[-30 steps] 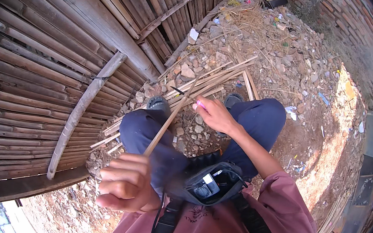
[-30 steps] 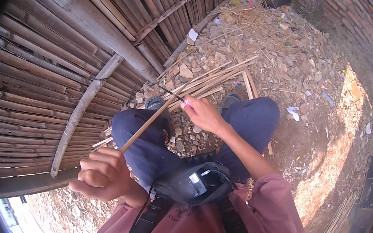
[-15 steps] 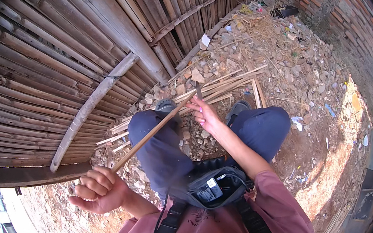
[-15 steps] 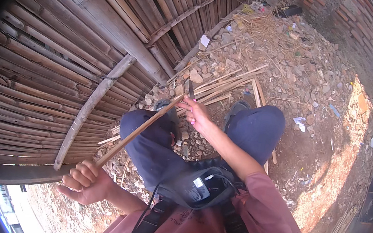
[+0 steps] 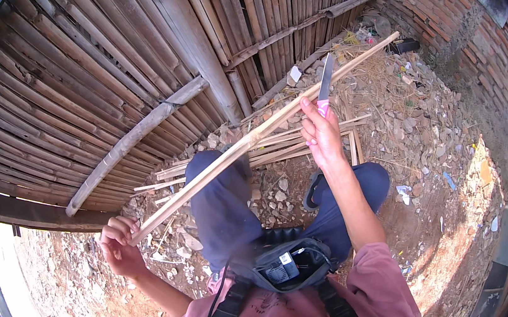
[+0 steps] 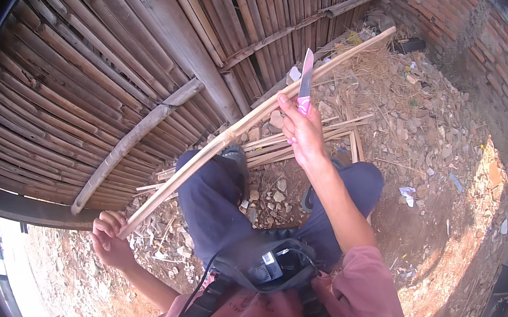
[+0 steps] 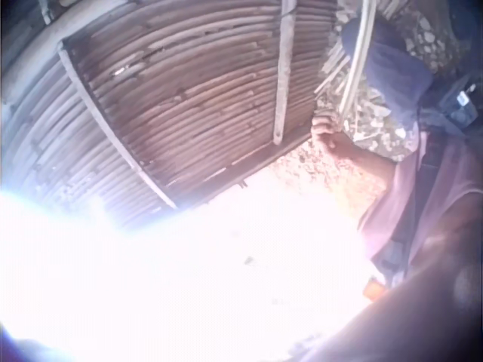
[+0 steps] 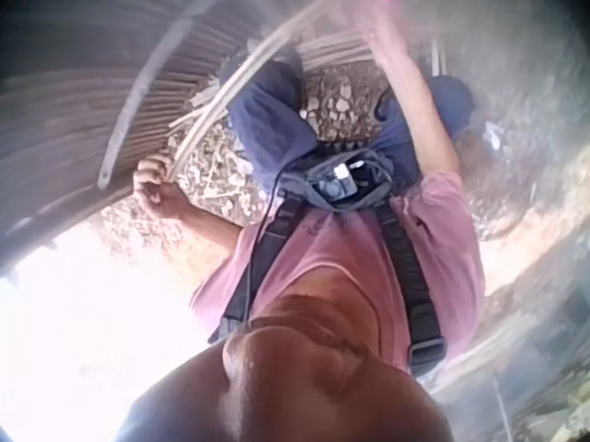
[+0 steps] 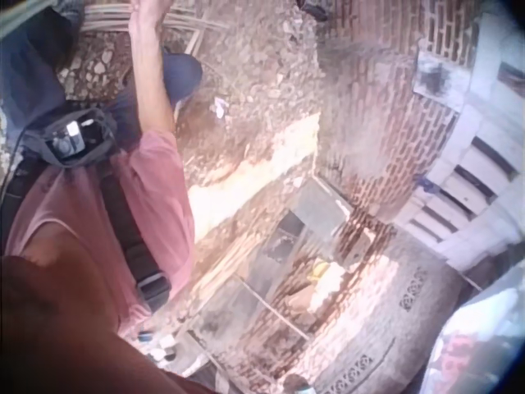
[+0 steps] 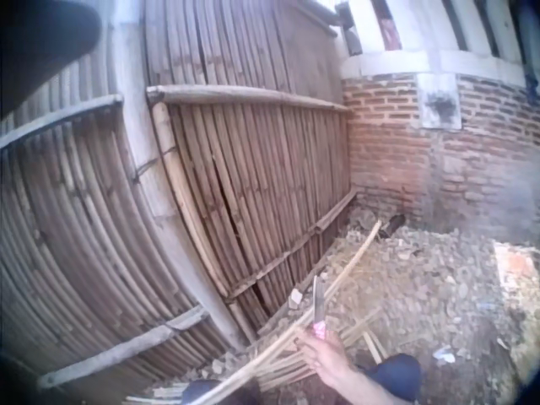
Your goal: The person whittles a strip of bamboo with a knife, repeatedly scraping the surface of the wood to smooth it.
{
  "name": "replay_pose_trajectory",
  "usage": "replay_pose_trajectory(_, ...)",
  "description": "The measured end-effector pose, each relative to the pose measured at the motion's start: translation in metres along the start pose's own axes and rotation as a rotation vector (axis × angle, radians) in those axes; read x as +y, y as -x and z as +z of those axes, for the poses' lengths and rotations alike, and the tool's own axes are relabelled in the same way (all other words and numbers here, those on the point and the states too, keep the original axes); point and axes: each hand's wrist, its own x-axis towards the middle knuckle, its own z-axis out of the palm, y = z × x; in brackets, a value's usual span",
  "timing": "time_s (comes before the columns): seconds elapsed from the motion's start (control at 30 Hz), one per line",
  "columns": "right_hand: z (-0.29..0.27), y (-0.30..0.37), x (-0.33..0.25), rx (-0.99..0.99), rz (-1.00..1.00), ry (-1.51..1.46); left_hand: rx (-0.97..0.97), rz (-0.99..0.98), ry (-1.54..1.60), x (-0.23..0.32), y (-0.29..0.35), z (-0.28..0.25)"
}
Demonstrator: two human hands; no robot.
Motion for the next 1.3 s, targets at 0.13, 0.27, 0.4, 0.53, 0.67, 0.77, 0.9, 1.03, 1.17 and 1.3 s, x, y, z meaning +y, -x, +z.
replay_pose_trajectory(0.13,0.0,0.003,-0.011,0.03,-0.038,0.095,0.06,-0.082,-0.89,-0.001,-0.002,0.007)
replay_pose_trajectory(0.27,0.011,0.016,-0.003,0.048,-0.061,0.133,-0.29,-0.044,-0.857,0.012,-0.009,0.098)
replay_pose_trajectory(0.4,0.019,0.033,-0.003,0.05,-0.114,0.175,-0.527,-0.081,-1.036,0.005,0.0,0.146)
replay_pose_trajectory(0.53,0.012,0.045,-0.027,-0.033,-0.234,0.423,-0.555,-0.263,-0.878,-0.009,0.007,0.144)
replay_pose_trajectory(0.67,-0.008,0.057,-0.038,-0.114,-0.381,0.754,-0.503,-0.333,-0.708,-0.006,0.012,0.143)
replay_pose_trajectory(0.77,-0.014,0.079,-0.04,-0.192,-0.343,1.111,-0.486,-0.435,-0.664,-0.003,0.013,0.151)
replay_pose_trajectory(0.9,-0.003,0.101,-0.018,-0.329,-0.375,1.236,-0.501,-0.563,-0.449,-0.01,0.021,0.159)
replay_pose_trajectory(1.03,0.001,0.103,0.002,-0.338,-0.513,1.221,-0.511,-0.596,-0.299,-0.012,0.027,0.163)
replay_pose_trajectory(1.17,0.012,0.099,-0.002,-0.316,-0.366,1.416,-0.535,-0.509,-0.353,-0.019,0.027,0.158)
replay_pose_trajectory(1.3,0.01,0.094,0.007,-0.316,-0.562,1.328,-0.558,-0.626,-0.203,-0.017,0.023,0.159)
